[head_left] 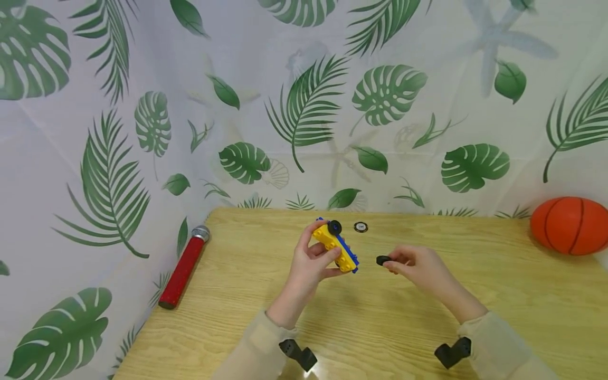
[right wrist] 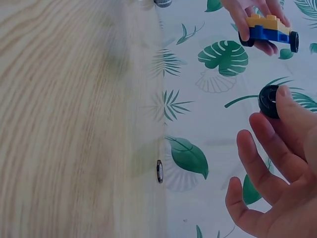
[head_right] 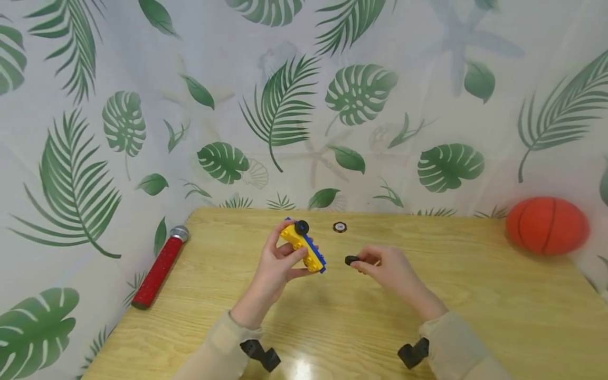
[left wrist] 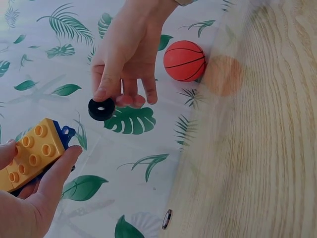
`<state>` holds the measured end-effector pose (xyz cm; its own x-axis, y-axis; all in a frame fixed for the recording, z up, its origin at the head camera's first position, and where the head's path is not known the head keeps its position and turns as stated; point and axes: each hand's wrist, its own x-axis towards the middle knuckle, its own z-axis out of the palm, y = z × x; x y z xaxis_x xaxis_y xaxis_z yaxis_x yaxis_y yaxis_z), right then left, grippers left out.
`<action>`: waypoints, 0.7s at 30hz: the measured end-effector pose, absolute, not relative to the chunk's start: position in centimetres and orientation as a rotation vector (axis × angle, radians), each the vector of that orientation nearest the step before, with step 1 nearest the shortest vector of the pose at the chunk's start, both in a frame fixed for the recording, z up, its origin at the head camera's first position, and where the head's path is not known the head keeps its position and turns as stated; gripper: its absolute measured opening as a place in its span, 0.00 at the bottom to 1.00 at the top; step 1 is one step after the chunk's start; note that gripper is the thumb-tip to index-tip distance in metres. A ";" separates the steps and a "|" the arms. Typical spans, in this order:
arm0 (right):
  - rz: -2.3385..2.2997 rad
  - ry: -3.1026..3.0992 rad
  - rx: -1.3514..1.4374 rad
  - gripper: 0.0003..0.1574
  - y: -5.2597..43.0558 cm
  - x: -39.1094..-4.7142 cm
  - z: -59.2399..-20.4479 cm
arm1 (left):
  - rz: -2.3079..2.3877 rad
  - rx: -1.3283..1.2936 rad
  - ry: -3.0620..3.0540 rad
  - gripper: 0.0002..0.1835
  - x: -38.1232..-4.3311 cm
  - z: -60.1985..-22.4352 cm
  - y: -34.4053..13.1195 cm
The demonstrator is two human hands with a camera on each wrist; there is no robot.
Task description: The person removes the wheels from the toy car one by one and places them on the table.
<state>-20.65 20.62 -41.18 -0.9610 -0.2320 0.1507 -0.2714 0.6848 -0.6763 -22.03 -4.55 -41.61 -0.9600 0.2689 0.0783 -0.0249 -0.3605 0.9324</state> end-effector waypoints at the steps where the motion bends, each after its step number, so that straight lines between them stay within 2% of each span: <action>1: 1.165 -2.842 0.404 0.07 20.8 -20.7 -41.3 | 2.432 0.321 1.656 0.33 -22.0 -41.6 -4.6; 9: 1.369 -2.882 0.242 0.19 22.0 -21.6 -41.7 | 2.452 0.328 1.652 0.32 -22.1 -41.4 -4.8; 21: 1.628 -2.832 0.215 0.18 22.8 -22.2 -42.3 | 2.472 0.325 1.626 0.33 -22.1 -41.5 -4.8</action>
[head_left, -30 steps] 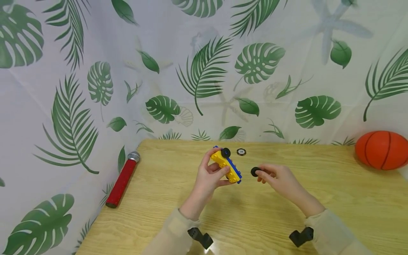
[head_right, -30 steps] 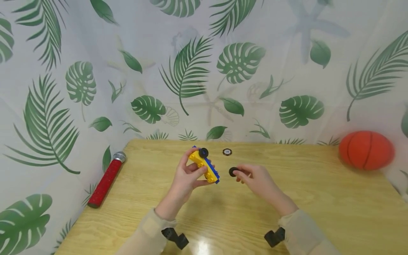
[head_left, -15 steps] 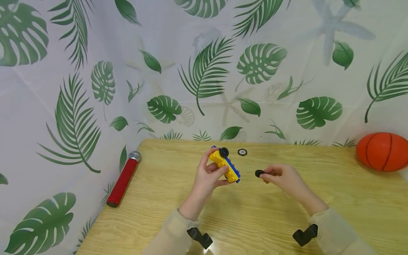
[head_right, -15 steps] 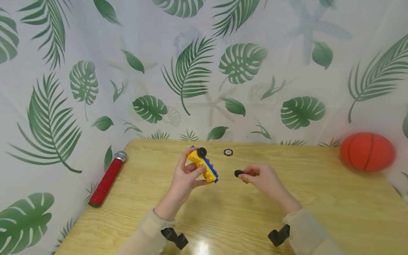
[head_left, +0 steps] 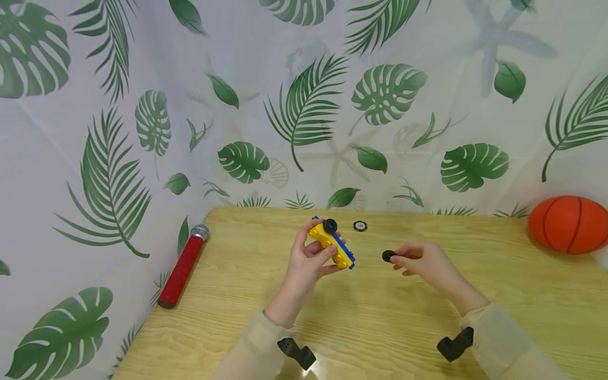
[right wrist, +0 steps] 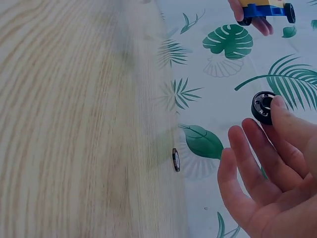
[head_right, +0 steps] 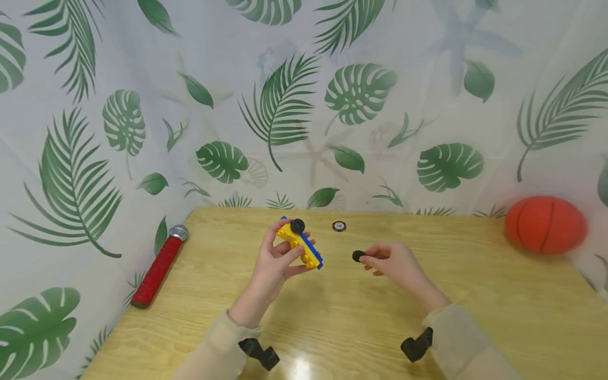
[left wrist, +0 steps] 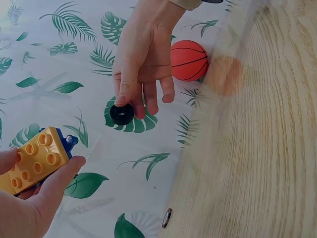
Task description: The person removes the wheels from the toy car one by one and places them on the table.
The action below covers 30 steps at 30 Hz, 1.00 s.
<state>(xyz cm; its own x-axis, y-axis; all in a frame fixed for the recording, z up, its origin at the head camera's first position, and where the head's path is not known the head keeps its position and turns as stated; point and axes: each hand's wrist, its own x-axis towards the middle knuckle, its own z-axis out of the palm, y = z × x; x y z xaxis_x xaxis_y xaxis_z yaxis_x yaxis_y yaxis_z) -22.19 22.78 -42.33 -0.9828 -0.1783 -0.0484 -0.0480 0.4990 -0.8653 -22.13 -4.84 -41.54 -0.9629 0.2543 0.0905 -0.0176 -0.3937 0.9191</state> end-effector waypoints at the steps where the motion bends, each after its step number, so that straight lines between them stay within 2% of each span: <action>1: -1.511 2.591 -0.183 0.19 22.8 -22.2 -42.4 | 2.478 0.328 1.621 0.33 -22.1 -41.5 -4.8; 12: -1.564 2.529 -0.214 0.16 22.7 -22.8 -43.0 | 2.490 0.307 1.614 0.33 -22.1 -41.5 -4.8; 22: -1.507 2.533 -0.152 0.21 22.1 -23.4 -44.3 | 2.490 0.315 1.618 0.31 -22.0 -41.8 -4.9; 30: -1.484 2.536 -0.120 0.20 21.6 -23.6 -45.3 | 2.488 0.328 1.621 0.32 -21.7 -42.3 -5.0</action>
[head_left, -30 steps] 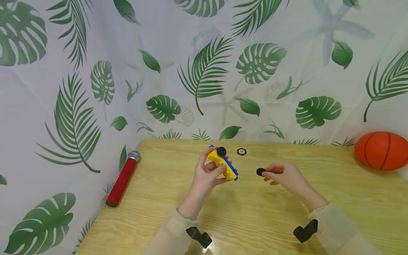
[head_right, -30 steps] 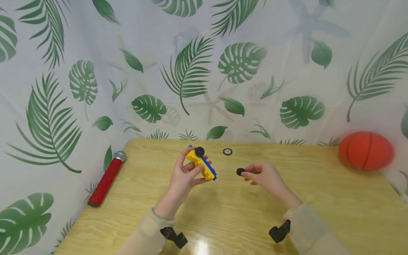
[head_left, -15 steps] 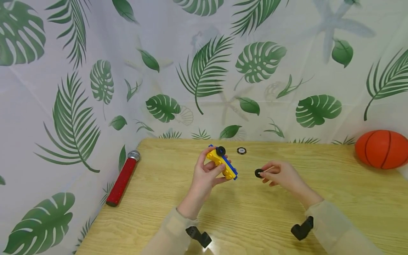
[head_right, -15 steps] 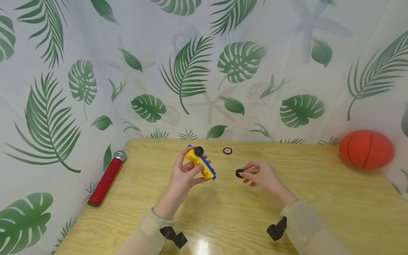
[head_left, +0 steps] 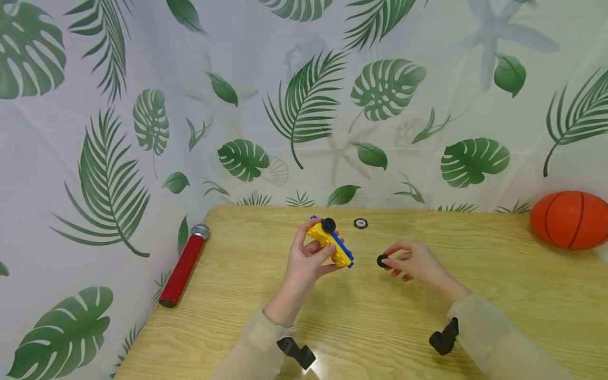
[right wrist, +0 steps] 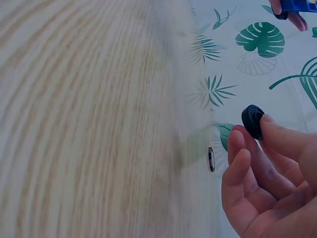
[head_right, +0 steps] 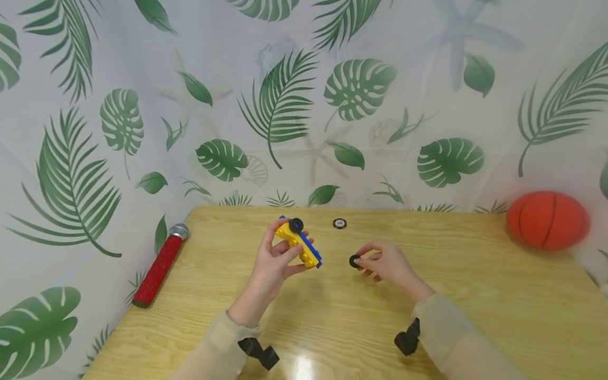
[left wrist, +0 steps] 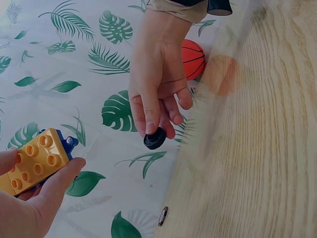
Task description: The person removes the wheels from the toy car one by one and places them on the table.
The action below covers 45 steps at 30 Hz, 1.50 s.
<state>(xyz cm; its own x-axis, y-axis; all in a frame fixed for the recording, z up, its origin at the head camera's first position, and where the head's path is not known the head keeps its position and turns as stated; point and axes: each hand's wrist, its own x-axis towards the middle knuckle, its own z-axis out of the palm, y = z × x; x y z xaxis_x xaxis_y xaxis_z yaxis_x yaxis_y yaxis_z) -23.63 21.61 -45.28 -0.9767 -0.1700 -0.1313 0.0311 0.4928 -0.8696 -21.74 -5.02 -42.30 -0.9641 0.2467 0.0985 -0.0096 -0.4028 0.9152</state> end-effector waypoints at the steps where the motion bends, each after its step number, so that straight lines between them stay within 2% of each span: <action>1: -1.480 2.529 -0.116 0.19 21.6 -23.7 -45.4 | 2.487 0.325 1.621 0.32 -21.7 -42.3 -5.0; 13: -1.375 2.528 0.003 0.18 21.5 -24.7 -46.2 | 2.502 0.321 1.597 0.32 -21.8 -42.1 -4.8; 22: -1.483 2.398 0.064 0.17 21.4 -25.2 -46.5 | 2.506 0.305 1.583 0.31 -22.0 -42.2 -4.9; 45: -1.412 2.353 0.072 0.19 21.0 -25.8 -47.1 | 2.507 0.300 1.589 0.30 -22.2 -42.2 -5.4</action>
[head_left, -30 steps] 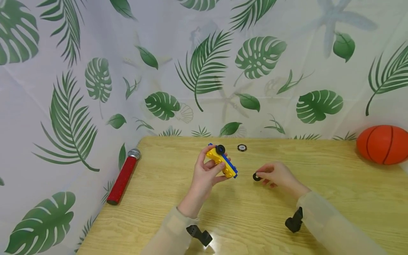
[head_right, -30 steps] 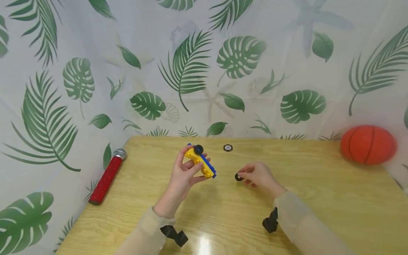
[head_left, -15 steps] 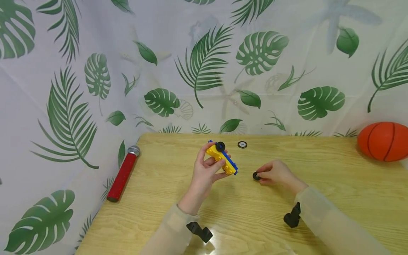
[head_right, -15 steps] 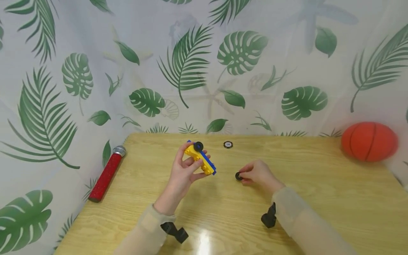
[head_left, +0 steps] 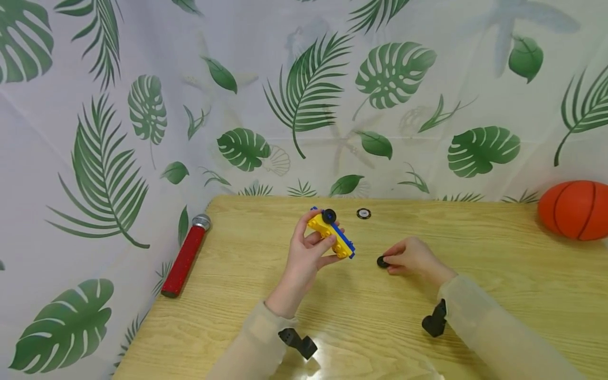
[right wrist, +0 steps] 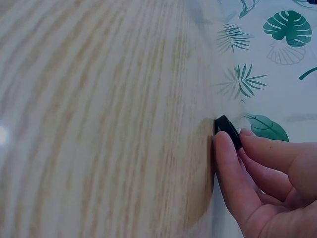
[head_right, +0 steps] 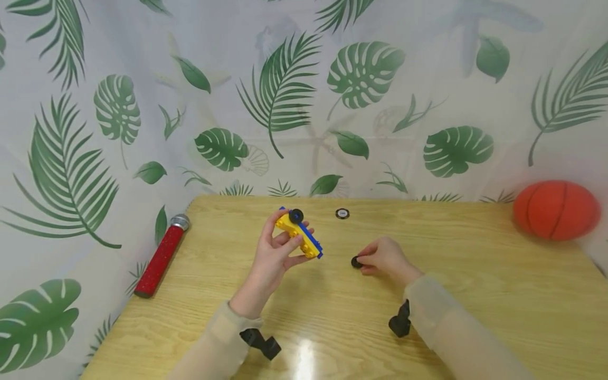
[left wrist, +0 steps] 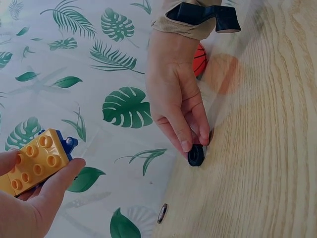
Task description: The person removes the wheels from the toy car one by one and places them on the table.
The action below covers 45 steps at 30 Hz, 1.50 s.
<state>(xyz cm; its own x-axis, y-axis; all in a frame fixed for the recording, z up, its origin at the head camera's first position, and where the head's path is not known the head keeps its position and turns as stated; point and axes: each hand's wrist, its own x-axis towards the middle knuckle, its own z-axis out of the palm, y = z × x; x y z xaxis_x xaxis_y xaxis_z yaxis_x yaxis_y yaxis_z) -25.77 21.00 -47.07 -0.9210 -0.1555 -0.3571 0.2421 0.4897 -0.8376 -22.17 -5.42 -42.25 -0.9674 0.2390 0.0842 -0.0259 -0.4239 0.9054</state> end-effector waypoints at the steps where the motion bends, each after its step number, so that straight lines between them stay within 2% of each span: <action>1: -1.411 2.354 0.077 0.19 21.0 -25.8 -47.1 | 2.508 0.303 1.587 0.30 -22.2 -42.2 -5.4; 17: -1.454 2.421 0.067 0.20 21.9 -25.2 -47.1 | 2.467 0.318 1.599 0.31 -21.9 -42.1 -5.1; 27: -1.633 2.414 0.016 0.26 21.0 -25.2 -42.2 | 2.384 0.408 1.624 0.32 -21.8 -41.7 -4.6; 45: -1.680 2.503 -0.210 0.24 19.0 -23.1 -37.5 | 2.305 0.434 1.631 0.31 -21.7 -41.5 -3.9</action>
